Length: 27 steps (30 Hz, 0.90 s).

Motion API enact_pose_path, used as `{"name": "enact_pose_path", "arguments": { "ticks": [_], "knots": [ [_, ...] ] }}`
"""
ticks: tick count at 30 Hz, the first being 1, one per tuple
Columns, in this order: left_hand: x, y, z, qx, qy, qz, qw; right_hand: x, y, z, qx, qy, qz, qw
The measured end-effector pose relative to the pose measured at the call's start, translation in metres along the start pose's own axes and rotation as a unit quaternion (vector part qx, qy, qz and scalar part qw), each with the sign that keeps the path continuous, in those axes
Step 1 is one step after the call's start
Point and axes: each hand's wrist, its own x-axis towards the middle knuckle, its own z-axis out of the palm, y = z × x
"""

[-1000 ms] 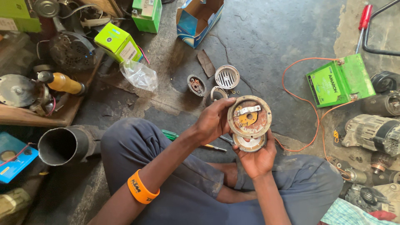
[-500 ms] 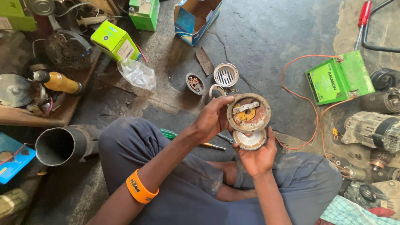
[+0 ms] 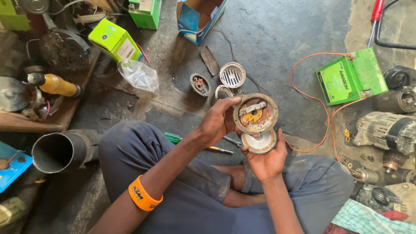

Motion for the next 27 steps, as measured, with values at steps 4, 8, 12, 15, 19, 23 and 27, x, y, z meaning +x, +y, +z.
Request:
{"name": "enact_pose_path", "arguments": {
  "ticks": [4, 8, 12, 15, 19, 23, 27],
  "knots": [
    [0.001, -0.001, -0.001, -0.003, 0.001, 0.013, 1.000, -0.001, -0.001, 0.003, -0.005, 0.004, -0.002, 1.000],
    [0.002, -0.001, -0.001, 0.006, 0.004, 0.023, 1.000, -0.001, -0.001, 0.007, -0.007, 0.005, -0.003, 1.000],
    [0.003, -0.003, -0.003, 0.026, 0.011, 0.026, 0.999, -0.001, -0.002, 0.009, -0.022, 0.002, 0.002, 1.000],
    [0.009, -0.007, -0.006, 0.058, 0.110, 0.024, 0.992, 0.000, -0.004, 0.007, -0.027, -0.007, 0.002, 1.000],
    [0.014, -0.008, -0.013, 0.077, 0.212, 0.030, 0.974, 0.001, -0.004, 0.007, 0.012, -0.003, 0.016, 1.000],
    [0.017, -0.012, -0.018, 0.084, 0.228, 0.044, 0.969, -0.001, -0.006, 0.007, 0.015, -0.011, 0.019, 1.000],
    [0.019, -0.015, -0.023, 0.130, 0.222, 0.091, 0.962, 0.000, -0.007, 0.009, -0.001, -0.017, 0.020, 1.000]
  ]
}}
